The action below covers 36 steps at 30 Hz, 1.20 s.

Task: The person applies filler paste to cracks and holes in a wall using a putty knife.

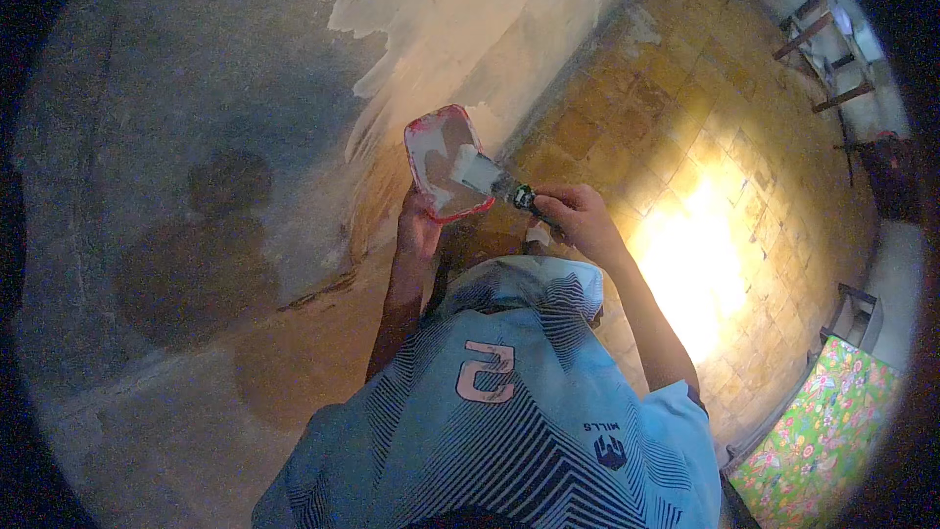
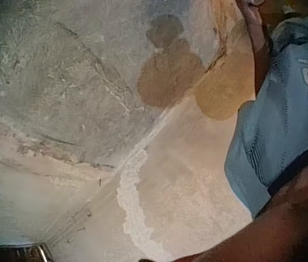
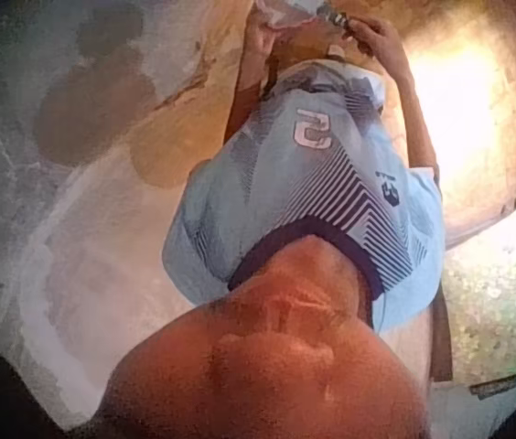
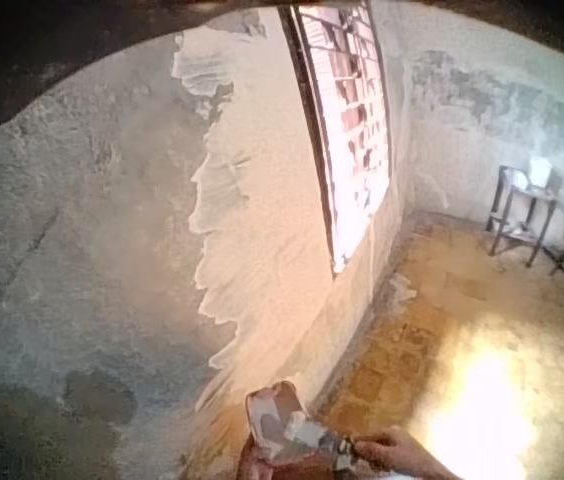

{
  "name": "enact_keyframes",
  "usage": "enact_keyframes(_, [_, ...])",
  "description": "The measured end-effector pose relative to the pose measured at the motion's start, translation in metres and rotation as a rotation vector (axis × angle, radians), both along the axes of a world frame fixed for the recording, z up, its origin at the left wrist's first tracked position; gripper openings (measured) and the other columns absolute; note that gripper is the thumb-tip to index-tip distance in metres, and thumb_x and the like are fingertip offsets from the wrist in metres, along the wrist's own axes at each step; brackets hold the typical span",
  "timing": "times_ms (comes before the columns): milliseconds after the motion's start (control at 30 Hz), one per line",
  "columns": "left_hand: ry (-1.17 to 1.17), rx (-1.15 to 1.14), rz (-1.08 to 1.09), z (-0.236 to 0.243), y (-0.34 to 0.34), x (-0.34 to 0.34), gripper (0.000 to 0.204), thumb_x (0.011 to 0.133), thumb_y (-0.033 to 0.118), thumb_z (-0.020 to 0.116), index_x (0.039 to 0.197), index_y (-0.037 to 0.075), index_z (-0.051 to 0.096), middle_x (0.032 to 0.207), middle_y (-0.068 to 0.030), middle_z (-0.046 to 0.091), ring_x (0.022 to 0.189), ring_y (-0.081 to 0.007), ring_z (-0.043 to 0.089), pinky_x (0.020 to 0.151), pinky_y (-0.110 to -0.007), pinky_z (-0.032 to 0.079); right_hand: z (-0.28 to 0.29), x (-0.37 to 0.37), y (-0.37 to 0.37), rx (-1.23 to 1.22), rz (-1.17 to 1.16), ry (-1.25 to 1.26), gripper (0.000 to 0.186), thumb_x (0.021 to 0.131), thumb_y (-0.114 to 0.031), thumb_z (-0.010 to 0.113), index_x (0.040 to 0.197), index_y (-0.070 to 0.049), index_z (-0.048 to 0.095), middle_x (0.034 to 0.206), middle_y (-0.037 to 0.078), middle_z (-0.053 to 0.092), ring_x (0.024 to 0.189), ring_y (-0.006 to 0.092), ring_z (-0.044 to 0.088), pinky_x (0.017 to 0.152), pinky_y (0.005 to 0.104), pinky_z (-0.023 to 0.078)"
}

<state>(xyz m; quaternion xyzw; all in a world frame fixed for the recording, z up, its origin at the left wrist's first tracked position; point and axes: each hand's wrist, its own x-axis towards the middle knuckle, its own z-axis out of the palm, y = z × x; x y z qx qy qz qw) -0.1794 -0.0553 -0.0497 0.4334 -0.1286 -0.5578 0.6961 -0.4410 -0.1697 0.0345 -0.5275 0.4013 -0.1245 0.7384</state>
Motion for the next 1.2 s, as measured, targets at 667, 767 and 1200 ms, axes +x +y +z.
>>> enact_keyframes(667, [0.014,0.012,0.067,0.032,-0.002,-0.011,0.069,0.078,0.016,0.061,0.142,0.000,0.038,0.138,-0.0118,0.051,0.129,-0.0245,0.050,0.111,-0.041,0.039,0.003,0.003,0.007,0.437,-0.060,-0.376,0.052,0.094,-0.017,0.057,0.139,0.006,0.047,0.115,0.014,0.065,0.096,0.0190,0.064,0.089,0.0287,0.051])
enact_keyframes(767, [0.031,0.024,0.074,0.036,-0.004,-0.013,0.068,0.079,0.017,0.060,0.141,0.000,0.039,0.137,-0.0119,0.052,0.128,-0.0249,0.050,0.110,-0.042,0.040,0.019,0.010,0.007,0.471,-0.057,-0.438,0.053,0.092,-0.015,0.060,0.140,0.005,0.046,0.116,0.013,0.065,0.098,0.0200,0.065,0.090,0.0310,0.051])
enact_keyframes(1200, [0.081,0.025,0.062,0.050,-0.005,-0.005,0.068,0.079,0.016,0.062,0.142,0.002,0.039,0.136,-0.0112,0.052,0.128,-0.0253,0.050,0.110,-0.043,0.041,0.062,0.054,-0.040,0.238,-0.152,-0.576,0.058,0.092,-0.013,0.062,0.145,0.001,0.041,0.116,0.012,0.065,0.098,0.0227,0.068,0.090,0.0344,0.052])
